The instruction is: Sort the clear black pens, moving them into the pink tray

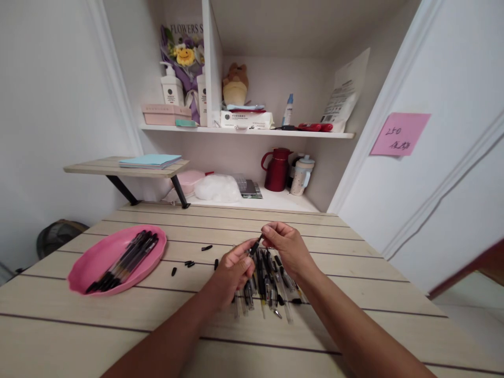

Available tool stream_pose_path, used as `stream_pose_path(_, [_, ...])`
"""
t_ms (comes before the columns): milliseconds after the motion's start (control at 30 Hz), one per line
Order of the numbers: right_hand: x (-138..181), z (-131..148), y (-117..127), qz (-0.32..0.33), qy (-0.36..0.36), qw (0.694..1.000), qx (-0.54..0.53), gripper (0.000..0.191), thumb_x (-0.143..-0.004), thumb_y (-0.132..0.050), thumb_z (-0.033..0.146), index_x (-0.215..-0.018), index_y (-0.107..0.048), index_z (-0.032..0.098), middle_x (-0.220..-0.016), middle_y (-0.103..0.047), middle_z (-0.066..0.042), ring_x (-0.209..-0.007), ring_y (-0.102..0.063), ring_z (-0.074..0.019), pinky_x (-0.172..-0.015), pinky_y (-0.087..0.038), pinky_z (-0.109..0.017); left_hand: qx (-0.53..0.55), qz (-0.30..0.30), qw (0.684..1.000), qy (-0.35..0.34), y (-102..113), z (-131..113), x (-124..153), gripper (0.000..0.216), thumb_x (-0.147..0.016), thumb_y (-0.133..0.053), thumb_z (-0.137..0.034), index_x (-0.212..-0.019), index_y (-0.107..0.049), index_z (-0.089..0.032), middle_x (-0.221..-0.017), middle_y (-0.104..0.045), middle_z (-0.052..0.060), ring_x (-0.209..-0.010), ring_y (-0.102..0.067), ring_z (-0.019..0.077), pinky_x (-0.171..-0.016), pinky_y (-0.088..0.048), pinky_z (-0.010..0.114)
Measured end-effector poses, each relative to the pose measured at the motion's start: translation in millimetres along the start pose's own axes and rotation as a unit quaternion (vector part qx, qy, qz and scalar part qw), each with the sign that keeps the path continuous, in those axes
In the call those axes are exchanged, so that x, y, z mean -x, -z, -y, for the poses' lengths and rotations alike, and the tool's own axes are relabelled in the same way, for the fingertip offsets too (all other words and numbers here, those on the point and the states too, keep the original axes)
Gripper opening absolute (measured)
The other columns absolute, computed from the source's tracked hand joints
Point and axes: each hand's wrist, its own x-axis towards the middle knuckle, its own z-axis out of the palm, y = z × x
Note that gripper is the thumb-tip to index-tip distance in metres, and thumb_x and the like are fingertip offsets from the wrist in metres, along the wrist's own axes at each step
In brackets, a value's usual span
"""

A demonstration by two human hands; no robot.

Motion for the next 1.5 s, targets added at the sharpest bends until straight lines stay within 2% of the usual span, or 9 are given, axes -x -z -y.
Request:
stream_pose_path(200, [-0.7,1.0,1.6,0.001,0.006,1.000,-0.019,0.025,-0.063,-0.065,0.039,-0.074,-0.061,0.017,-0.064,-0.058,0.001,-0.050,-0.050,-0.0080,-0.053,-0.041,-0.023,-0.003,-0.005,1.000,0.008,0.7,0.1,-0.3,0.058,-0.070,-0.058,-0.037,-0.124,-0.039,-0.023,-0.059,-0.043,-0.006,-0.036,-0.020,0.0009,-0.034,-0.012,0.016])
stream_pose_path(333, [0.3,1.5,1.2,0.041,-0.017,0.999,-0.014,0.029,-0.057,-0.069,0.034,-0.079,-0.063,0.016,-0.068,-0.061,-0.001,-0.056,-0.052,-0.0095,-0.058,-0.043,-0.025,0.000,-0.011,1.000,0.005,1.7,0.0,0.0,0.060,-0.071,-0.056,-0.037,-0.126,-0.037,-0.025,-0.060,-0.043,-0.006,-0.036,-0.020,0.0011,-0.034,-0.012,0.016])
stream_pose_path(500, [0.8,0.6,0.6,0.055,-0.023,0.998,-0.016,0.022,-0.057,-0.070,0.032,-0.070,-0.062,0.017,-0.058,-0.057,0.002,-0.053,-0.049,-0.0089,-0.054,-0.040,-0.024,-0.016,-0.010,1.000,0.009,1.2,-1.3,0.2,0.058,-0.071,-0.056,-0.037,-0.125,-0.039,-0.023,-0.058,-0.042,-0.006,-0.036,-0.019,0.0014,-0.034,-0.012,0.016])
stream_pose_path(633, [2.9,0.4,-1.8,0.040,0.015,0.999,0.000,0.018,-0.062,-0.067,0.032,-0.066,-0.058,0.017,-0.057,-0.054,0.003,-0.053,-0.047,-0.0091,-0.054,-0.039,-0.024,-0.021,-0.009,1.000,0.000,0.5,-2.6,0.1,0.057,-0.071,-0.056,-0.036,-0.124,-0.039,-0.023,-0.058,-0.043,-0.006,-0.036,-0.020,0.0014,-0.035,-0.012,0.016])
stream_pose_path(733, [4.0,1.8,-2.8,0.028,0.082,0.995,0.049,0.014,-0.064,-0.064,0.029,-0.070,-0.059,0.017,-0.064,-0.056,0.000,-0.059,-0.049,-0.0110,-0.058,-0.040,-0.025,-0.025,-0.008,1.000,-0.003,1.5,-3.3,0.5,0.055,-0.072,-0.055,-0.035,-0.124,-0.039,-0.024,-0.058,-0.043,-0.006,-0.036,-0.019,0.0015,-0.035,-0.011,0.017])
stream_pose_path(800, [2.7,3.9,-1.3,0.023,0.093,0.994,0.048,0.015,-0.065,-0.063,0.028,-0.074,-0.060,0.017,-0.069,-0.058,-0.001,-0.060,-0.050,-0.0113,-0.059,-0.041,-0.026,-0.031,-0.004,0.999,-0.006,1.6,-3.0,1.1,0.054,-0.073,-0.055,-0.034,-0.124,-0.040,-0.023,-0.057,-0.043,-0.006,-0.036,-0.019,0.0015,-0.035,-0.011,0.017])
stream_pose_path(1000, [-6.9,10.7,12.9,-0.041,0.058,0.997,-0.040,0.021,-0.062,-0.067,0.027,-0.078,-0.058,0.017,-0.066,-0.055,0.002,-0.055,-0.050,-0.0077,-0.056,-0.041,-0.023,-0.040,-0.004,0.999,0.001,-1.6,2.0,2.0,0.054,-0.073,-0.055,-0.032,-0.123,-0.041,-0.021,-0.054,-0.043,-0.007,-0.035,-0.018,0.0013,-0.035,-0.010,0.017])
stream_pose_path(1200, [-2.8,10.8,12.7,0.024,-0.043,0.997,-0.056,0.020,-0.062,-0.066,0.031,-0.069,-0.054,0.016,-0.060,-0.054,0.003,-0.047,-0.050,-0.0064,-0.046,-0.038,-0.020,-0.014,-0.003,1.000,-0.001,3.0,0.2,0.5,0.053,-0.074,-0.053,-0.036,-0.124,-0.039,-0.023,-0.059,-0.044,-0.006,-0.036,-0.019,0.0010,-0.035,-0.011,0.016])
stream_pose_path(1500, [0.8,2.3,4.4,0.083,-0.063,0.994,-0.014,0.020,-0.065,-0.063,0.029,-0.079,-0.062,0.015,-0.052,-0.053,0.004,-0.042,-0.047,-0.0054,-0.044,-0.037,-0.019,0.001,0.005,1.000,0.001,4.7,0.0,0.5,0.050,-0.075,-0.053,-0.035,-0.122,-0.040,-0.024,-0.061,-0.044,-0.005,-0.036,-0.021,0.0009,-0.034,-0.011,0.016])
